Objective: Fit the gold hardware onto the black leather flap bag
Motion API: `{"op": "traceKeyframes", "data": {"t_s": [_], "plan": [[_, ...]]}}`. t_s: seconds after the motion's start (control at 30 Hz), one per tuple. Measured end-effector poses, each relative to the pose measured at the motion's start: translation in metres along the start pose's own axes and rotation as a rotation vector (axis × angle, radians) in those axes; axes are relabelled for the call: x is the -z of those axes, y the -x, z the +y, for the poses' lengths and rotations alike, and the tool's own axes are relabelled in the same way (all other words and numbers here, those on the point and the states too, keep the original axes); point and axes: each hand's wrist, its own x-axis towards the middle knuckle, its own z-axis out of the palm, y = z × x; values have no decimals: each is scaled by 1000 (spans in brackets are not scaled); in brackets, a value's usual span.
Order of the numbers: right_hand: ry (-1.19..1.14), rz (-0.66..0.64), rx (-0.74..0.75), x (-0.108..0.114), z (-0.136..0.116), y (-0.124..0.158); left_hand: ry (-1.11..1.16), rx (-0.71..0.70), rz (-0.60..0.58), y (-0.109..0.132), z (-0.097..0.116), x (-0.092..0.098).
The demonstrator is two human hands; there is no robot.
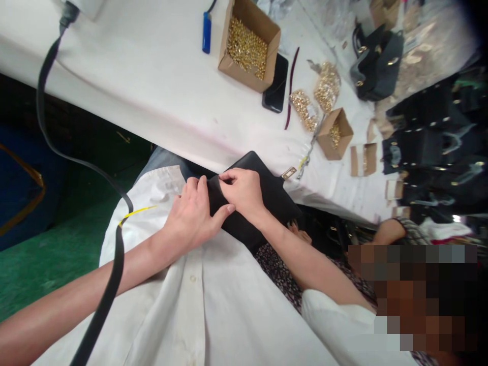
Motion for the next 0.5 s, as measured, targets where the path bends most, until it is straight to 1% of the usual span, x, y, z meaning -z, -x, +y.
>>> {"op": "traceKeyframes", "data": {"t_s": [0.1, 0.17, 0.27, 0.4, 0.5], "plan": [[-5, 115, -6, 8, 0, -3, 12, -60, -29, 3, 8, -7], [-20, 183, -10, 11, 1, -4, 68, -65, -56, 3, 13, -16], [-11, 240, 11, 9, 0, -2, 133, -75, -24, -2, 15, -30], [63, 249, 15, 7, -4, 7, 134, -145, 27, -11, 10, -40], [168, 183, 34, 11, -4, 11, 217, -186, 5, -19, 6, -45]]}}
